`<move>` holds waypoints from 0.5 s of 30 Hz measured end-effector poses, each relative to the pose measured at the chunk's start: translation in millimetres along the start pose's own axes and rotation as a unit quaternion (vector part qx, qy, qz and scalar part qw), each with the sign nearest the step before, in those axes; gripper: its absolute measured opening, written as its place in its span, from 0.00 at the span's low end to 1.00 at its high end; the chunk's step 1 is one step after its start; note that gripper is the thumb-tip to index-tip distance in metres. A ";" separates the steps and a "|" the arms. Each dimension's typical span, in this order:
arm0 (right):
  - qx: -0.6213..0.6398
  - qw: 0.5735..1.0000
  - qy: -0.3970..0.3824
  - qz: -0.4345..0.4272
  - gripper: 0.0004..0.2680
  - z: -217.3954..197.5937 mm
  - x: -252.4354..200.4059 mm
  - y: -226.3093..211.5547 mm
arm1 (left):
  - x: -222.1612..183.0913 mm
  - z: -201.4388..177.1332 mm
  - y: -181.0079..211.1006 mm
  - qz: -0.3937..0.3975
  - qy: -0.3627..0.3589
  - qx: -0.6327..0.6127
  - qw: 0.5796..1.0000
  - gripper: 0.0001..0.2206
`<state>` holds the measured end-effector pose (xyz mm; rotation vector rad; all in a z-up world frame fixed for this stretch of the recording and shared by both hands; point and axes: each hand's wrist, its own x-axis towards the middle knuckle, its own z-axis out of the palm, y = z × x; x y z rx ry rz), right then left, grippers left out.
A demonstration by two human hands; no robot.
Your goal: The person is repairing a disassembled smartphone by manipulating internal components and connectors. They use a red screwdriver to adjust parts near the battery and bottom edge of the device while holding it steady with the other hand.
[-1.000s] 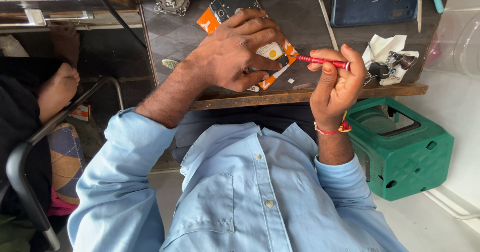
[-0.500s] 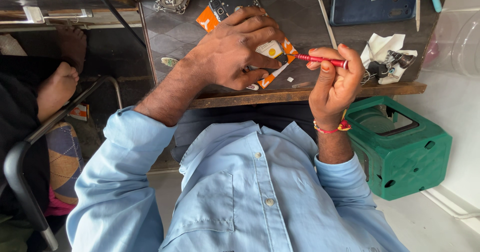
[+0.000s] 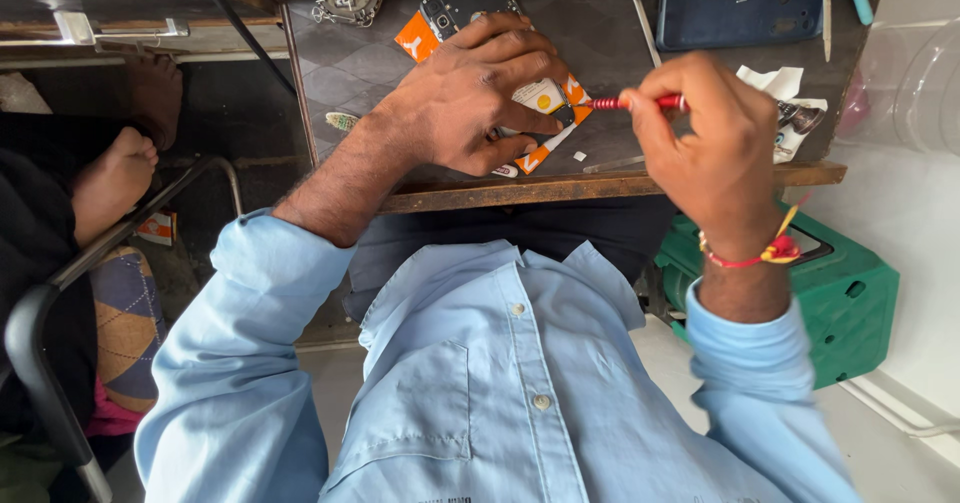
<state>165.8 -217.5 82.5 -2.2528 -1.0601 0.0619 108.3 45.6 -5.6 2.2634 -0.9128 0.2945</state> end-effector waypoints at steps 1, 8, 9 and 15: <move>-0.021 1.000 -0.021 -0.003 0.06 -1.6 7.2 -3.6 | -0.1 0.0 0.2 0.001 0.000 0.002 1.000 0.13; -0.137 0.971 -0.159 -0.114 0.05 -24.8 41.2 -34.8 | -1.6 2.0 -0.4 0.002 0.008 0.003 1.000 0.13; -0.161 0.964 -0.173 -0.118 0.05 -24.7 43.0 -37.0 | -1.8 2.9 -0.9 0.002 0.008 0.004 1.000 0.13; -0.277 0.926 -0.232 -0.109 0.09 -22.0 49.8 -38.5 | -1.2 4.2 -1.2 0.003 0.011 0.002 1.000 0.13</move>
